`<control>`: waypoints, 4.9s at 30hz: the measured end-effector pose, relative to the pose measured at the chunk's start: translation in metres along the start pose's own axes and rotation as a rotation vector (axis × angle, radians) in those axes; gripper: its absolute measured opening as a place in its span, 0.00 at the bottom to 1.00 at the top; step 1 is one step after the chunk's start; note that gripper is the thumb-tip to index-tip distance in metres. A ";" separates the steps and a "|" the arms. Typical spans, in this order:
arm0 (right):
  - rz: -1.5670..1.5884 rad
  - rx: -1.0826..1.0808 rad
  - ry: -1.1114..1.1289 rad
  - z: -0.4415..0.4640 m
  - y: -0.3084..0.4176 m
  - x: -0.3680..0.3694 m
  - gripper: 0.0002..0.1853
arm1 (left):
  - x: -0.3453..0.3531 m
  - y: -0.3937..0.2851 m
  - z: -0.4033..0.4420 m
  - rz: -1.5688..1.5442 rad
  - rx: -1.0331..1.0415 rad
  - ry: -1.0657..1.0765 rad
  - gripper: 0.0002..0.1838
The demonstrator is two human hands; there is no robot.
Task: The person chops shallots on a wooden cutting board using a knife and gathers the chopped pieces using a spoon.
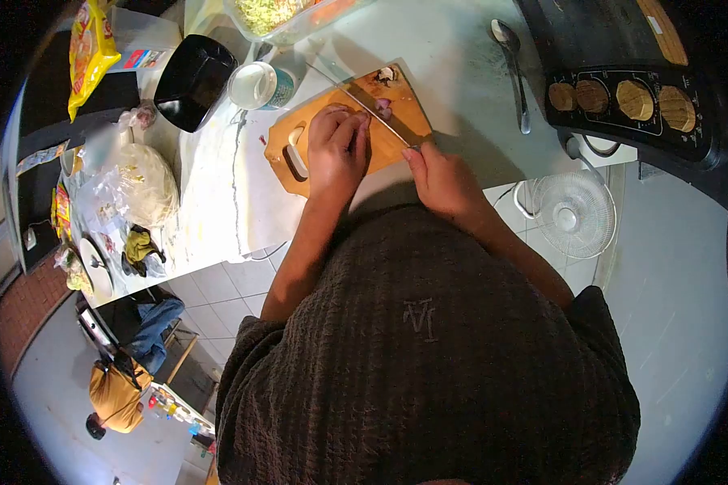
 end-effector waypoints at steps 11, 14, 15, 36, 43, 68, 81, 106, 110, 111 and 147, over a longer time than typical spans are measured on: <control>0.003 -0.011 0.026 0.001 0.000 0.002 0.20 | 0.000 0.002 0.001 0.002 -0.034 0.023 0.05; -0.004 -0.013 0.013 0.001 0.001 0.002 0.21 | 0.000 0.002 0.001 0.006 -0.010 0.024 0.05; -0.009 0.001 0.009 0.001 0.000 0.002 0.21 | 0.000 0.001 0.001 0.005 -0.010 0.024 0.05; -0.072 0.103 0.062 0.008 -0.005 0.004 0.23 | 0.002 0.005 0.001 -0.009 0.011 0.017 0.07; -0.022 0.072 0.008 -0.005 -0.010 -0.009 0.21 | 0.001 0.000 0.005 0.045 0.003 0.048 0.06; 0.037 0.040 0.006 -0.003 -0.009 -0.004 0.21 | 0.004 0.004 0.006 0.029 -0.054 0.133 0.06; 0.012 0.076 0.039 0.000 -0.008 0.000 0.23 | 0.001 0.002 0.007 0.029 0.005 0.090 0.05; 0.052 0.021 -0.042 -0.015 -0.010 -0.027 0.22 | -0.009 0.000 0.010 0.034 -0.010 0.041 0.07; 0.061 0.021 -0.074 -0.014 -0.011 -0.033 0.22 | -0.003 0.001 0.011 0.082 -0.016 0.079 0.09; 0.052 0.045 -0.096 -0.014 -0.012 -0.036 0.22 | -0.003 0.000 0.012 0.082 -0.016 0.077 0.09; 0.103 0.059 -0.078 -0.001 -0.020 -0.039 0.27 | 0.007 0.027 0.036 0.175 -0.182 0.394 0.09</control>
Point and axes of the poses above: each hand's wrist, its own z-axis towards the middle knuckle, its own x-axis out of the palm, y = z × x, the point moved 8 cm from there along z, towards the middle knuckle, and after that the axes turned 15 degrees about z, right-handed, at the moved point
